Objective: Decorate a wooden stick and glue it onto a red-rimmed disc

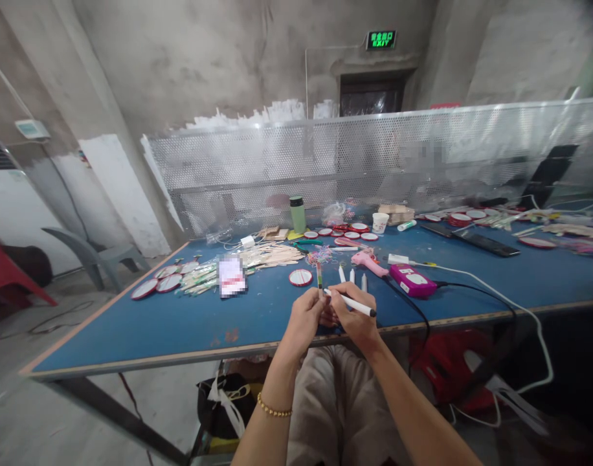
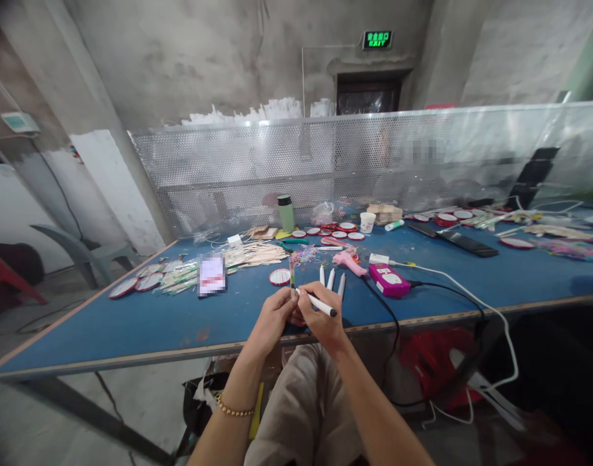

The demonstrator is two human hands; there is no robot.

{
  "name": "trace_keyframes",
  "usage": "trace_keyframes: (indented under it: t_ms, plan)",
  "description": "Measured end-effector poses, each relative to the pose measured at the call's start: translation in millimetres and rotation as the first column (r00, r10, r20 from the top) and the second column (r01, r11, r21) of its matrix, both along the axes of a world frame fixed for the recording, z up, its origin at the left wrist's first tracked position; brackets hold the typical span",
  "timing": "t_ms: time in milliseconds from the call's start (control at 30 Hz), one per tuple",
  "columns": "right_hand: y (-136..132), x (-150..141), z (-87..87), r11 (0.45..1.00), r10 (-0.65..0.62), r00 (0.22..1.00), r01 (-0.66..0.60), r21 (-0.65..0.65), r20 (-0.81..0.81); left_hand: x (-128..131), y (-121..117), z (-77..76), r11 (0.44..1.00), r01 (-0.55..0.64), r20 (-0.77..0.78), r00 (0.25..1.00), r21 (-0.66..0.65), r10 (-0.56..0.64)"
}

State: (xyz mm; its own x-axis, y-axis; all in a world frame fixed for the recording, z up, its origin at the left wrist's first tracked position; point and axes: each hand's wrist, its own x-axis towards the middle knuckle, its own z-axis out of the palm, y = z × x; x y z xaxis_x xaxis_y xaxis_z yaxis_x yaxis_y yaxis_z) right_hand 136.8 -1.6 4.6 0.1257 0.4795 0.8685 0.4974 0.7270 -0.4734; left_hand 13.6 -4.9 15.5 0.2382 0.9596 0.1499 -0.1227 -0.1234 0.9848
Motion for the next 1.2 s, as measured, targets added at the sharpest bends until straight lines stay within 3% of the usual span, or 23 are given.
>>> trace_keyframes:
  t_ms: [1200]
  plan:
    - [-0.1, -1.0, -0.8, 1.000, 0.005, 1.000, -0.005, -0.010, -0.007, 0.6, 0.1, -0.6, 1.000, -0.002, 0.013, 1.000, -0.008, 0.002]
